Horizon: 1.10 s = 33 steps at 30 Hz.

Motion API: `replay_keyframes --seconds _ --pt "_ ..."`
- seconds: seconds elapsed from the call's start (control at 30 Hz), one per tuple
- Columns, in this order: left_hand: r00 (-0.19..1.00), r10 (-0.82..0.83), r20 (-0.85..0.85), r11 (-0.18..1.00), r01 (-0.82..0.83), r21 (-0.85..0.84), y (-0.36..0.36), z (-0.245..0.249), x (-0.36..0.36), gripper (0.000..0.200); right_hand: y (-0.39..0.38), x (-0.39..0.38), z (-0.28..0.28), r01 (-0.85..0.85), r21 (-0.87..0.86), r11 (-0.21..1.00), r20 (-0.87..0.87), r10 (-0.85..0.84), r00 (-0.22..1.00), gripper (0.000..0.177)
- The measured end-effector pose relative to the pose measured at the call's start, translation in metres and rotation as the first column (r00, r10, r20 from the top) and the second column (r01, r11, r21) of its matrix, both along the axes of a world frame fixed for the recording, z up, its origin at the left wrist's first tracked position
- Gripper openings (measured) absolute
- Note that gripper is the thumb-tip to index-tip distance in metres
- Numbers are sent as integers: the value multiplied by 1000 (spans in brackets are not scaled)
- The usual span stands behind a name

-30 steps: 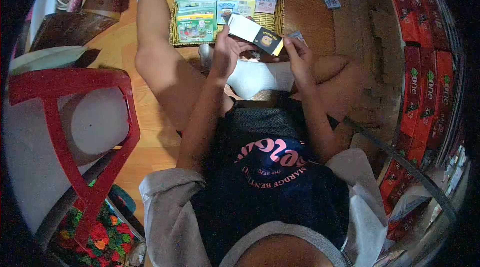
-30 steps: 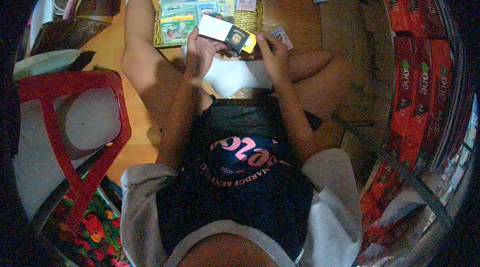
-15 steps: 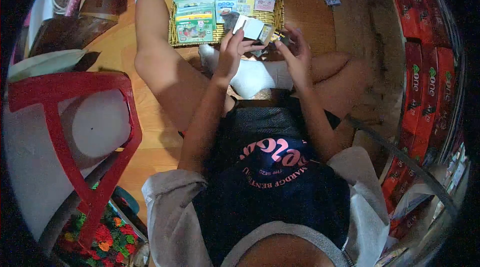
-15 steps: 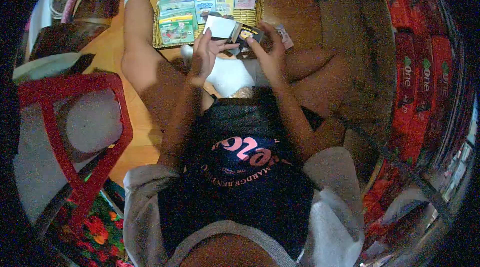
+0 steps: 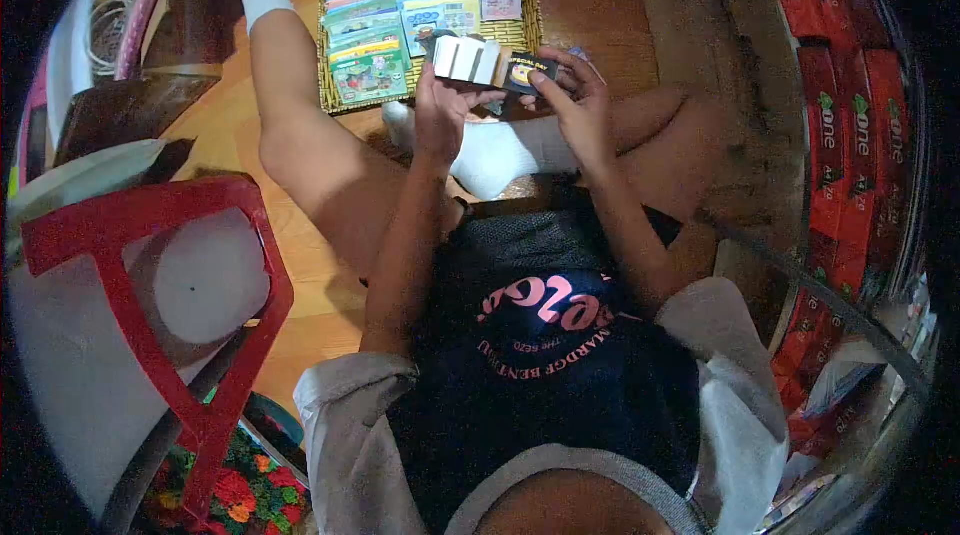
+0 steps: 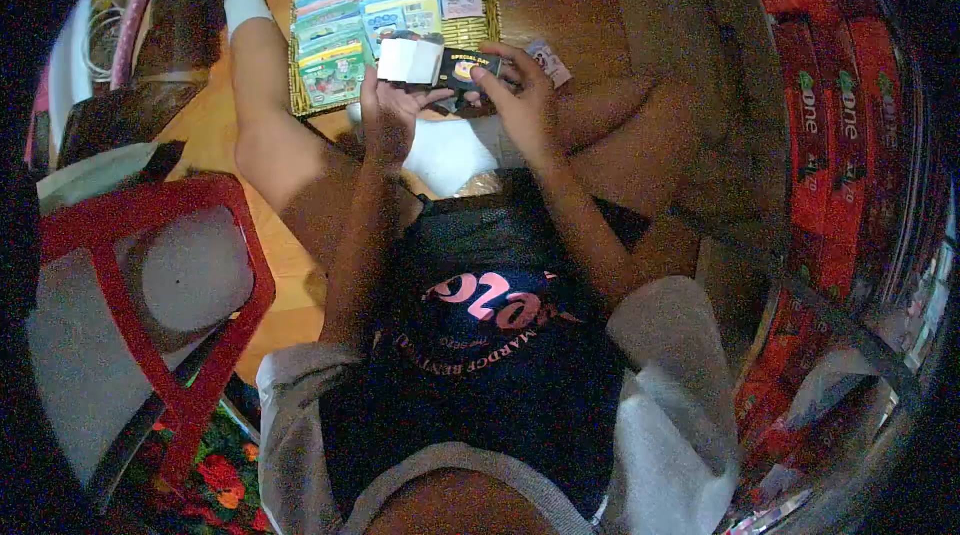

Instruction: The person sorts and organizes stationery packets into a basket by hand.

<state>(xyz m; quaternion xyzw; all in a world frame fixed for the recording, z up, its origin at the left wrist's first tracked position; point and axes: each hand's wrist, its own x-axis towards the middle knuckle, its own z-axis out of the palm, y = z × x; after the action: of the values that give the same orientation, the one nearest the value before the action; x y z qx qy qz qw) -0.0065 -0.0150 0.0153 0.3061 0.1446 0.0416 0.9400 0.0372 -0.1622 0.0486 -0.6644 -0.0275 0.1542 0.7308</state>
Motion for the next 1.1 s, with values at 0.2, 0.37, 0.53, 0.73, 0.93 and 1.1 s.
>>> replay_keyframes --seconds 0.2,0.37,0.53,0.73,0.93,1.1 --pt "968 70 241 655 -227 721 -16 3 -1 90 1 -2 1 -40 28 999 109 37 993 33" --pt "933 158 323 760 -324 564 -11 25 -12 90 5 -6 24 -114 33 993 -13 114 993 33" --pt "909 59 414 132 -418 899 -20 66 -26 74 6 -4 35 -156 182 971 -23 163 986 28" --pt "900 176 398 97 -418 903 -16 81 -36 65 4 -12 61 -111 306 946 -137 159 978 24" --pt "823 431 370 541 -563 624 -40 108 -45 51 -3 -18 86 -197 520 831 -128 304 944 24" --pt "770 407 491 198 -599 776 -49 155 -43 47 -6 -24 92 -196 758 622 -51 357 933 27"
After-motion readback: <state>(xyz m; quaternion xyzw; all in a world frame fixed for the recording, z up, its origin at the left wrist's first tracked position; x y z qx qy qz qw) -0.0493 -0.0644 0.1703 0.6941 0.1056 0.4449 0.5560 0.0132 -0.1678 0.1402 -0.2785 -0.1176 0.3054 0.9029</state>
